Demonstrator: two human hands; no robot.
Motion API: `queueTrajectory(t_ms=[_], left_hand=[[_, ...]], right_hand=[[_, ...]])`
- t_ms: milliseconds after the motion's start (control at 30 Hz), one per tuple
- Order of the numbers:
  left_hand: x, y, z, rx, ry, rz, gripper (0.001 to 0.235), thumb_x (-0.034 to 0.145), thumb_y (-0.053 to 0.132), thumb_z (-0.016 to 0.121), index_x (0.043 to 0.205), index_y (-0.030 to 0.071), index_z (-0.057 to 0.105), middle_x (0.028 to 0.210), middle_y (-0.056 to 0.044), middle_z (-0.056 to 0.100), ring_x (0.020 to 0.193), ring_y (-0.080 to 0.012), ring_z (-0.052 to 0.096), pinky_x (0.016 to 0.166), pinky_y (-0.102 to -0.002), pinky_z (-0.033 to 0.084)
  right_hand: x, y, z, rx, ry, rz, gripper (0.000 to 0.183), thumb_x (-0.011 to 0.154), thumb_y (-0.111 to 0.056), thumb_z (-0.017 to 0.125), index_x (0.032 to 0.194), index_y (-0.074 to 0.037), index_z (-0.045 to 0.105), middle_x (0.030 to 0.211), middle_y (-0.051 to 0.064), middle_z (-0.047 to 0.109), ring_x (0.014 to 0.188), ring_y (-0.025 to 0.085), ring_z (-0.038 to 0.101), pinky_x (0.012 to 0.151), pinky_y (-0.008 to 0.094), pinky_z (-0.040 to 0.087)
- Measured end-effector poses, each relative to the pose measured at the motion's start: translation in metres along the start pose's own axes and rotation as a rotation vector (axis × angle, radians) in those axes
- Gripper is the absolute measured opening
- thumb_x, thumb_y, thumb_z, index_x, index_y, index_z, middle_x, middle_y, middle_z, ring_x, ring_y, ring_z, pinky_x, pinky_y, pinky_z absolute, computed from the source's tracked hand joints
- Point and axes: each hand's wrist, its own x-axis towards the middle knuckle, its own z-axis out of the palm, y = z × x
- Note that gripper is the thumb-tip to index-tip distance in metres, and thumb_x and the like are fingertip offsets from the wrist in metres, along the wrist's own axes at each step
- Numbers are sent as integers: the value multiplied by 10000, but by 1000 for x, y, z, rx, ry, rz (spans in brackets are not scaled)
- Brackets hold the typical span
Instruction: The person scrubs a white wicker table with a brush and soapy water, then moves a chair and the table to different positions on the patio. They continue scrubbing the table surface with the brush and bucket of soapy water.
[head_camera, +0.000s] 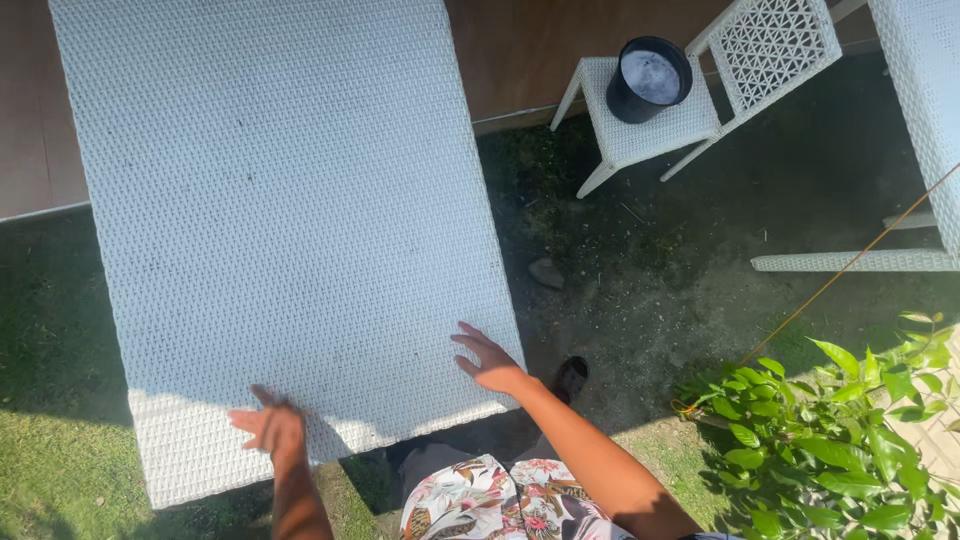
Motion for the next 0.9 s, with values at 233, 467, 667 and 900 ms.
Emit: queueTrajectory(t_ms=[233, 467, 667, 900], left_hand=[[-156, 214, 153, -105, 223, 359, 731, 1003, 565, 456, 1648, 292, 248, 1706, -306, 91, 1567, -543, 115, 1098, -812, 253], [-215, 330, 184, -2, 48, 216, 1310, 780, 781, 656, 1651, 121, -65, 1608, -425, -169, 1498, -646, -76, 1032, -860, 233], [-228, 324, 172, -50, 29, 174, 1220, 789, 733, 687, 1671, 164, 64, 1673, -363, -56, 1551, -555, -2, 1089, -792, 279], [-280, 260, 160, -623, 357, -1068, 1136, 914, 829, 625, 1555, -64, 340, 1501, -268, 413, 1350, -420, 472, 1024, -634, 445]], right_hand=[[-117, 151, -181, 354, 161, 350, 359, 961, -212, 656, 1292, -76, 686, 1099, 114, 771, 1027, 204, 732, 890, 326, 570], [-233, 249, -335, 235, 457, 674, 342, 973, -265, 671, 1218, -31, 715, 1050, 133, 794, 906, 184, 765, 847, 323, 565], [-234, 276, -379, 450, 513, 719, 328, 984, -252, 643, 1231, -43, 697, 1036, 80, 763, 894, 180, 732, 709, 322, 543], [-147, 276, -424, 430, 179, 515, 332, 1009, -262, 618, 1298, -104, 657, 1149, 44, 736, 979, 159, 720, 773, 306, 542]])
